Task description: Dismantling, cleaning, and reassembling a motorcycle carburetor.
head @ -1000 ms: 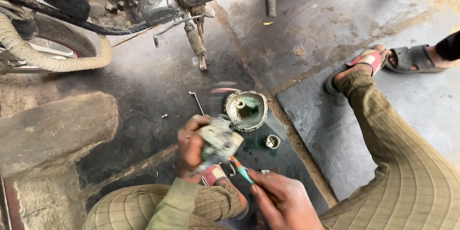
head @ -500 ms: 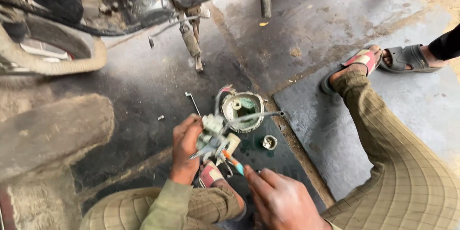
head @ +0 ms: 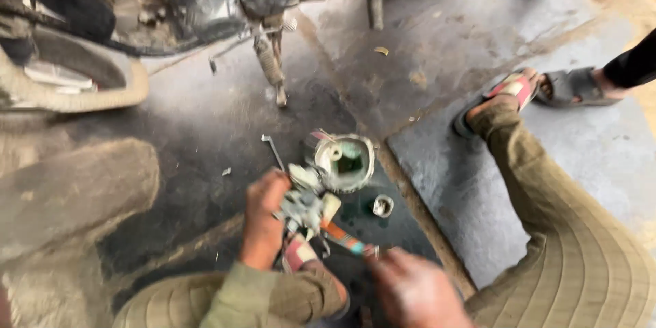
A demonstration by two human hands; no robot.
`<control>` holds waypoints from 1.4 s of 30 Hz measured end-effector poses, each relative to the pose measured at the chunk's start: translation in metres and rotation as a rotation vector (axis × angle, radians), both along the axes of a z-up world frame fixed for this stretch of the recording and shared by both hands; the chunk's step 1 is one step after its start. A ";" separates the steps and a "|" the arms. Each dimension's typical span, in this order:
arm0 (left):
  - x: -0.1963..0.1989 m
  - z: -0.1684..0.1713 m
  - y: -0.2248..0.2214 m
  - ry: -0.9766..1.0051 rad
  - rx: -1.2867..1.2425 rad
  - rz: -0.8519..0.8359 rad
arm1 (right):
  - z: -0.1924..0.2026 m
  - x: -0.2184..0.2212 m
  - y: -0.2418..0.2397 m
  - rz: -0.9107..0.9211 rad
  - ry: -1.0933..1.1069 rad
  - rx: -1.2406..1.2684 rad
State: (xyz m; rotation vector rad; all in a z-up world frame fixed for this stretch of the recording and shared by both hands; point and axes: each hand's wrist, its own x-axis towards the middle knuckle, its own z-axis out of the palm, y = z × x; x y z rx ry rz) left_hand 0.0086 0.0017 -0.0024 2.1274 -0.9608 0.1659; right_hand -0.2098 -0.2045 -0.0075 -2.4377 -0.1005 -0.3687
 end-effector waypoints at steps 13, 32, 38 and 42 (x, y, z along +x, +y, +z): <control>-0.028 -0.017 -0.006 1.306 -1.252 0.040 | 0.007 -0.024 -0.005 -0.031 -0.186 0.161; -0.033 -0.003 -0.003 0.377 -0.635 -0.009 | -0.014 -0.033 0.005 0.098 0.041 0.360; -0.029 -0.006 -0.002 0.749 -0.871 0.026 | 0.003 -0.015 -0.007 0.321 0.066 1.009; -0.026 -0.020 0.006 0.645 -0.757 0.067 | -0.001 -0.021 -0.004 0.067 0.130 0.180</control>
